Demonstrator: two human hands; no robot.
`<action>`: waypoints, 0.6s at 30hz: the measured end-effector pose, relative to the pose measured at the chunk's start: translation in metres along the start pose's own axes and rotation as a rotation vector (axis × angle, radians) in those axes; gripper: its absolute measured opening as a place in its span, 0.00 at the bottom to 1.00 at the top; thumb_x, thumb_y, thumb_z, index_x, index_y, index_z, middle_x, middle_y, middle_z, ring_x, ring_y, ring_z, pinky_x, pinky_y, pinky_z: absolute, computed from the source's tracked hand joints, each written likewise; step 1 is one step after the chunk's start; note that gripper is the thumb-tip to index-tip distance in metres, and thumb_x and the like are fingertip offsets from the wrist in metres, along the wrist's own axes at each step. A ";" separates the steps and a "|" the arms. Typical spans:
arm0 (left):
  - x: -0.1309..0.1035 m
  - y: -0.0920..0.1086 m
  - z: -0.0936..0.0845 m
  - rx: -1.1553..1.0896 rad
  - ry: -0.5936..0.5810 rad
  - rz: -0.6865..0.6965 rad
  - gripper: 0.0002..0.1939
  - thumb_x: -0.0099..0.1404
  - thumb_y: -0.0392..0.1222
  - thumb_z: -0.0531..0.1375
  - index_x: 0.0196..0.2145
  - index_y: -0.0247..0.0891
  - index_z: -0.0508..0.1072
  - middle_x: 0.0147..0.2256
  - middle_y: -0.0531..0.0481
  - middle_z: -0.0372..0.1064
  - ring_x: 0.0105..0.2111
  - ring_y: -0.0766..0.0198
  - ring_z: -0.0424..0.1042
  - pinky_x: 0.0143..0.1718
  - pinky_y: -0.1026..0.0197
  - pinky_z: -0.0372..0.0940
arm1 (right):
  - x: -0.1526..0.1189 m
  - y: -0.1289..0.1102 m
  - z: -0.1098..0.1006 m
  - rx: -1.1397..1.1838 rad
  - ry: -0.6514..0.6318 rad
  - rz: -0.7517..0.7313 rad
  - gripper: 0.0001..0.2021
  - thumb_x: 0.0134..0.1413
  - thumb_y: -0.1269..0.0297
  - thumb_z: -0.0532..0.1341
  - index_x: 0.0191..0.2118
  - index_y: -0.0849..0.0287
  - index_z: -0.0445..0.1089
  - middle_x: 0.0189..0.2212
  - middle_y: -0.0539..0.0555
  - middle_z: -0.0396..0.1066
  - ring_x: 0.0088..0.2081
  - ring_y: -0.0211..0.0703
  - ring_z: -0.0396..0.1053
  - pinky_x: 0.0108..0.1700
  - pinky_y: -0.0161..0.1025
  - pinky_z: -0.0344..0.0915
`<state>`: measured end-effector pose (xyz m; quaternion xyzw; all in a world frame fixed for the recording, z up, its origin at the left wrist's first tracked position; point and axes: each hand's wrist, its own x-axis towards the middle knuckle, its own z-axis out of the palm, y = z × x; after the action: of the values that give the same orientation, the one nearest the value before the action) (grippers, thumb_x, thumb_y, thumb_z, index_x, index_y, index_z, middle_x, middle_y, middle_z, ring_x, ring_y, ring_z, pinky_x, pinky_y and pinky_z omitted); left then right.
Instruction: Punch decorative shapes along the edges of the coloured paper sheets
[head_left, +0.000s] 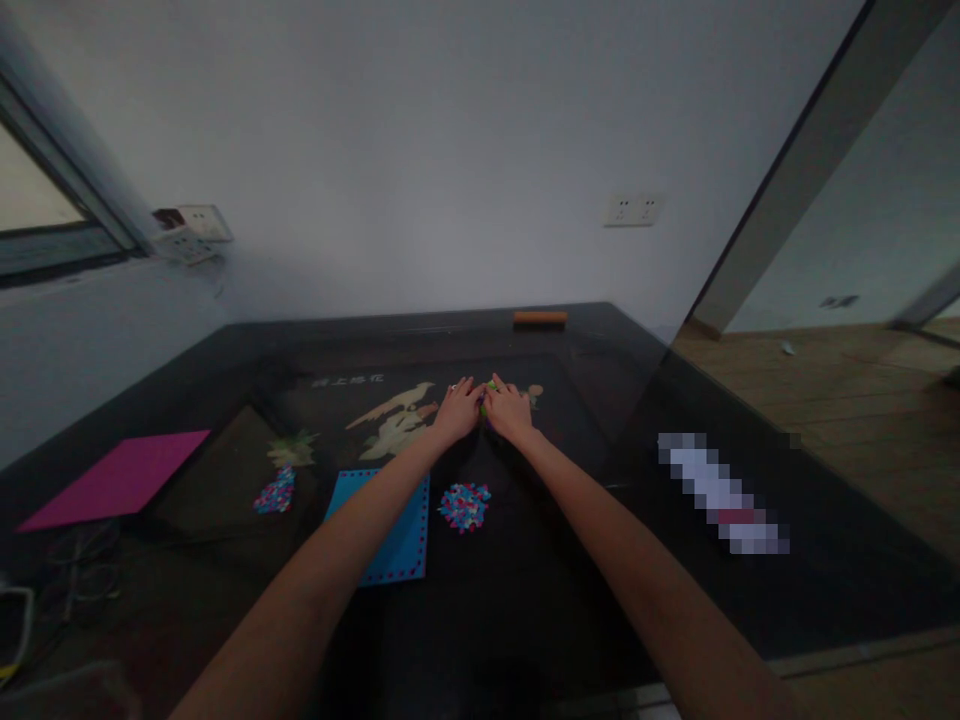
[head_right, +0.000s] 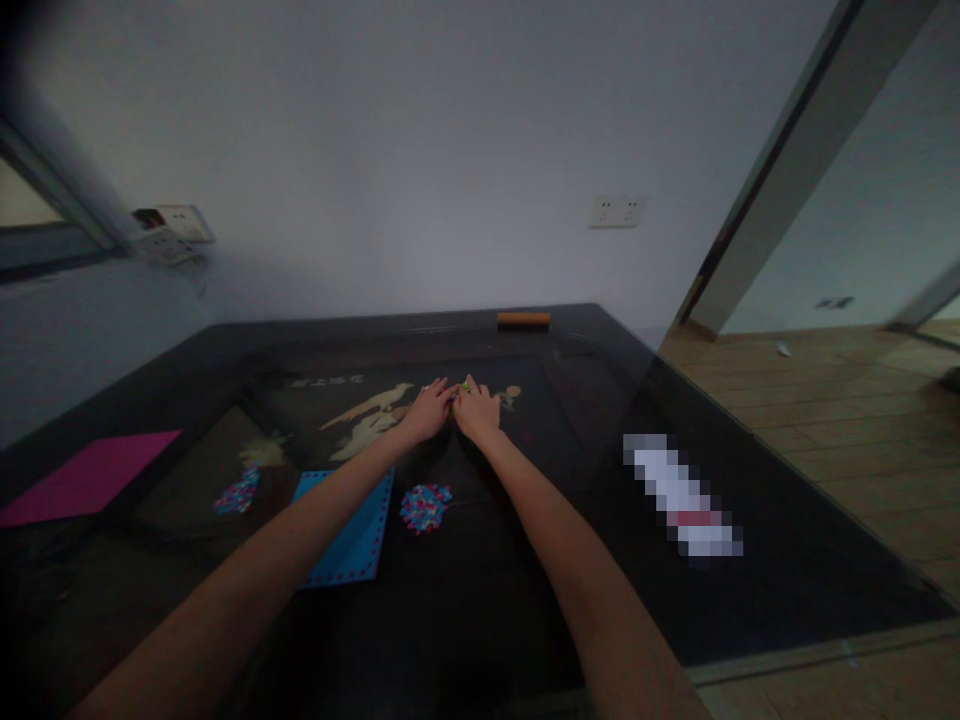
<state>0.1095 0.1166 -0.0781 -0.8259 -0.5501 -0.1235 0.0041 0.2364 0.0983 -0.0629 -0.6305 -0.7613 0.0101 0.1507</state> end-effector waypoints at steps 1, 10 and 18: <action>-0.002 -0.004 -0.001 0.003 0.002 -0.007 0.23 0.67 0.35 0.47 0.59 0.37 0.59 0.61 0.38 0.54 0.62 0.53 0.50 0.59 0.45 0.49 | 0.001 -0.004 0.002 0.005 0.003 -0.002 0.22 0.63 0.60 0.42 0.57 0.54 0.63 0.63 0.55 0.52 0.57 0.53 0.56 0.51 0.55 0.58; -0.021 -0.041 -0.009 0.024 0.026 -0.048 0.21 0.68 0.35 0.46 0.58 0.36 0.61 0.60 0.37 0.56 0.61 0.56 0.53 0.59 0.50 0.50 | 0.006 -0.045 0.014 0.049 0.004 -0.032 0.22 0.62 0.60 0.42 0.56 0.55 0.63 0.63 0.56 0.52 0.57 0.55 0.56 0.52 0.57 0.57; -0.048 -0.082 -0.017 0.026 0.070 -0.077 0.20 0.68 0.37 0.48 0.56 0.37 0.64 0.59 0.38 0.58 0.60 0.53 0.55 0.59 0.47 0.51 | 0.002 -0.086 0.020 0.092 0.004 -0.105 0.21 0.62 0.62 0.43 0.54 0.58 0.64 0.62 0.59 0.54 0.56 0.54 0.56 0.51 0.55 0.56</action>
<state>0.0144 0.1032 -0.0821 -0.7992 -0.5826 -0.1451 0.0294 0.1489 0.0865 -0.0637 -0.5821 -0.7919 0.0360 0.1811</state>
